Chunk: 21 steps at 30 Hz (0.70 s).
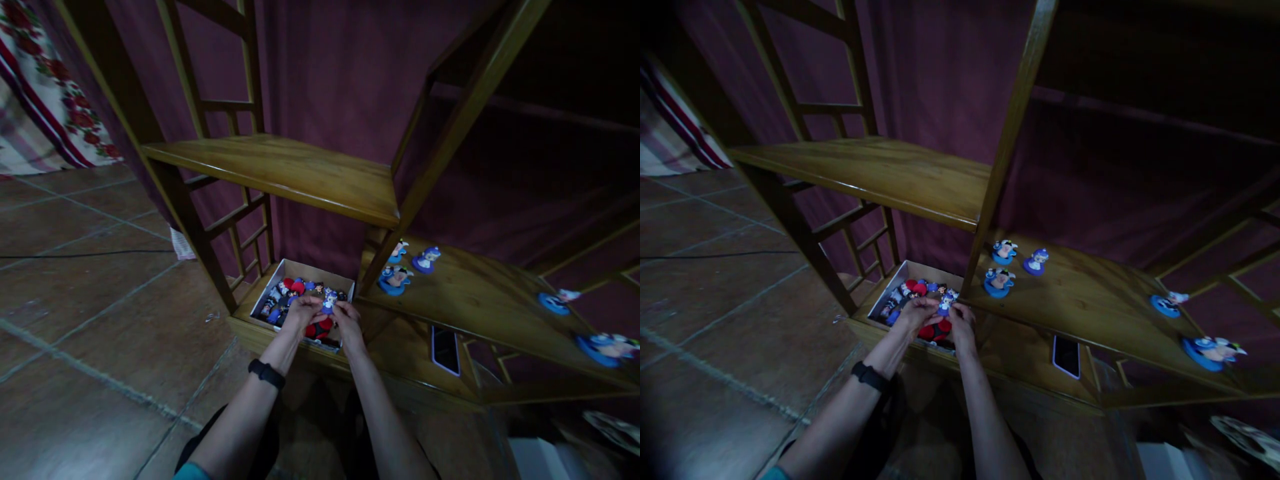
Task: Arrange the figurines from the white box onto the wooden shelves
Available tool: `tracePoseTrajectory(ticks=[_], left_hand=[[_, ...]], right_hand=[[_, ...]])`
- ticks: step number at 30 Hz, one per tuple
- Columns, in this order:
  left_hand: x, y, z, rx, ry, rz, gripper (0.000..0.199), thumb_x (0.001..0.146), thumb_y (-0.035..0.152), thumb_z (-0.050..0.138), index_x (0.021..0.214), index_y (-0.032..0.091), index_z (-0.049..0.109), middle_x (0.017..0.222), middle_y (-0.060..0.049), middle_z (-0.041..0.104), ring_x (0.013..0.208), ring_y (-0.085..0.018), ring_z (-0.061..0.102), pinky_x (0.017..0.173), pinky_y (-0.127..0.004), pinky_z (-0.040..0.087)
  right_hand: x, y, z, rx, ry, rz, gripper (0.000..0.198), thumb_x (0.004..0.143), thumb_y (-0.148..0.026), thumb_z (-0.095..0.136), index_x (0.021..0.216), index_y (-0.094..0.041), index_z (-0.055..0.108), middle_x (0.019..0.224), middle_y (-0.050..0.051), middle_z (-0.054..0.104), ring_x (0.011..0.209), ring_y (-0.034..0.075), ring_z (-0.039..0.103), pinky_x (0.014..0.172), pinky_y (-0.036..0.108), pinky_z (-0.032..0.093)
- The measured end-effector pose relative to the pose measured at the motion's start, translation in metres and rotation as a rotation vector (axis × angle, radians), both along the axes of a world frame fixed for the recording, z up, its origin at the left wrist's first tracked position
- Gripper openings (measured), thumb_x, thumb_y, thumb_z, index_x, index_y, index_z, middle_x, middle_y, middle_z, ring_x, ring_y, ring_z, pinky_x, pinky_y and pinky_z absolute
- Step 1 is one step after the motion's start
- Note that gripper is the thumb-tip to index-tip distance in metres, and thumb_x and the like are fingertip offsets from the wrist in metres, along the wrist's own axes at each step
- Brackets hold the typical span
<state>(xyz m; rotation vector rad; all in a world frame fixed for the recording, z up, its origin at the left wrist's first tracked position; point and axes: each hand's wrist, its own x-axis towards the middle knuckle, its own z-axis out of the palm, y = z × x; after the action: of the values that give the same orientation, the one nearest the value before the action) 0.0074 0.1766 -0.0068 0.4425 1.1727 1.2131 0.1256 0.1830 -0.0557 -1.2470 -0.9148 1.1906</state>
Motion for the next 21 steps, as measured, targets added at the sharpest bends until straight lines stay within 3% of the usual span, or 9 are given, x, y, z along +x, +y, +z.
tracePoseTrajectory(ticks=[12, 21], left_hand=[[0.0008, -0.0006, 0.0045, -0.008, 0.014, -0.010, 0.015, 0.063, 0.000, 0.067, 0.067, 0.010, 0.057, 0.056, -0.002, 0.062, 0.053, -0.013, 0.062, 0.058, -0.027, 0.056], [0.0051, -0.0007, 0.0036, -0.003, 0.036, 0.012, 0.014, 0.063, 0.000, 0.068, 0.064, 0.009, 0.057, 0.055, -0.003, 0.060, 0.051, -0.013, 0.061, 0.055, -0.027, 0.055]], right_hand=[[0.0011, 0.0000, 0.0036, -0.018, -0.012, 0.022, 0.030, 0.063, -0.038, 0.061, 0.083, -0.016, 0.064, 0.079, 0.002, 0.065, 0.071, 0.016, 0.061, 0.066, 0.028, 0.050], [0.0025, 0.0025, 0.0010, 0.066, -0.143, 0.018, 0.031, 0.062, -0.043, 0.061, 0.080, -0.017, 0.065, 0.072, 0.001, 0.066, 0.069, 0.017, 0.061, 0.062, 0.026, 0.048]])
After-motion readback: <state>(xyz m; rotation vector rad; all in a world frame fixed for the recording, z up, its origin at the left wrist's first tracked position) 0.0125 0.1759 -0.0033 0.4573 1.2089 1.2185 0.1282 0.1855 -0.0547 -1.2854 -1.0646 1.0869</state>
